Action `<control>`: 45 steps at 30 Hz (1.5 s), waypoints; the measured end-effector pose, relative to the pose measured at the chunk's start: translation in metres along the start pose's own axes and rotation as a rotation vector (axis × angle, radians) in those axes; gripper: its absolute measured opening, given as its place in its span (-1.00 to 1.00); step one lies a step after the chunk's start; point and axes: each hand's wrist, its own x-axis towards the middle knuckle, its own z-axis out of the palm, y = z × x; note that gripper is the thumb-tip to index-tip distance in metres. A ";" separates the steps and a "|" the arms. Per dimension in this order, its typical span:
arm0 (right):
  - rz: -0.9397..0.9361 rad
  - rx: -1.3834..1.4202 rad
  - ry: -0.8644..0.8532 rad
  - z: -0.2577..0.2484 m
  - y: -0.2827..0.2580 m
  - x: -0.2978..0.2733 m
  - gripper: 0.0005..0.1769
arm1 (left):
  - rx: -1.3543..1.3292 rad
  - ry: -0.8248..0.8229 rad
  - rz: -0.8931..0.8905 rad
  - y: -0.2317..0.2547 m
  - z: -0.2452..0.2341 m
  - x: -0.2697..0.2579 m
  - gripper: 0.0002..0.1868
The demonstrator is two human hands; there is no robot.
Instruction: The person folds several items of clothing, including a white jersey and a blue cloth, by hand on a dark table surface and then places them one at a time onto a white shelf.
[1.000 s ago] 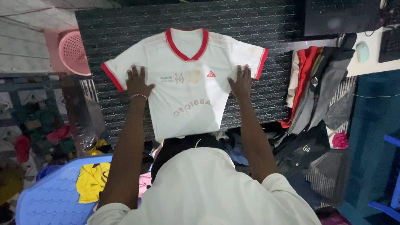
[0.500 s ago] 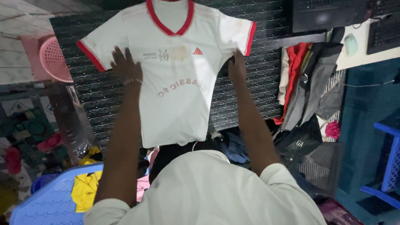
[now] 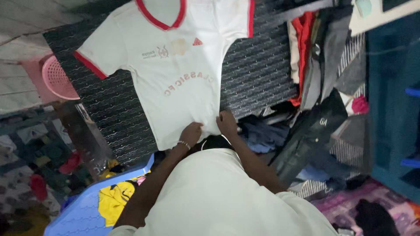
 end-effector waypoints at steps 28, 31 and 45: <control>0.290 1.409 -0.146 0.097 -0.053 -0.037 -0.59 | -0.526 0.255 -0.181 -0.008 -0.079 0.072 -0.75; 0.387 1.199 -0.171 0.093 -0.054 -0.034 -0.65 | -0.833 0.239 -0.228 -0.005 -0.079 0.068 -0.76; -0.110 0.362 0.524 0.102 -0.066 -0.048 -0.78 | -0.729 0.202 -0.328 0.002 -0.088 0.067 -0.81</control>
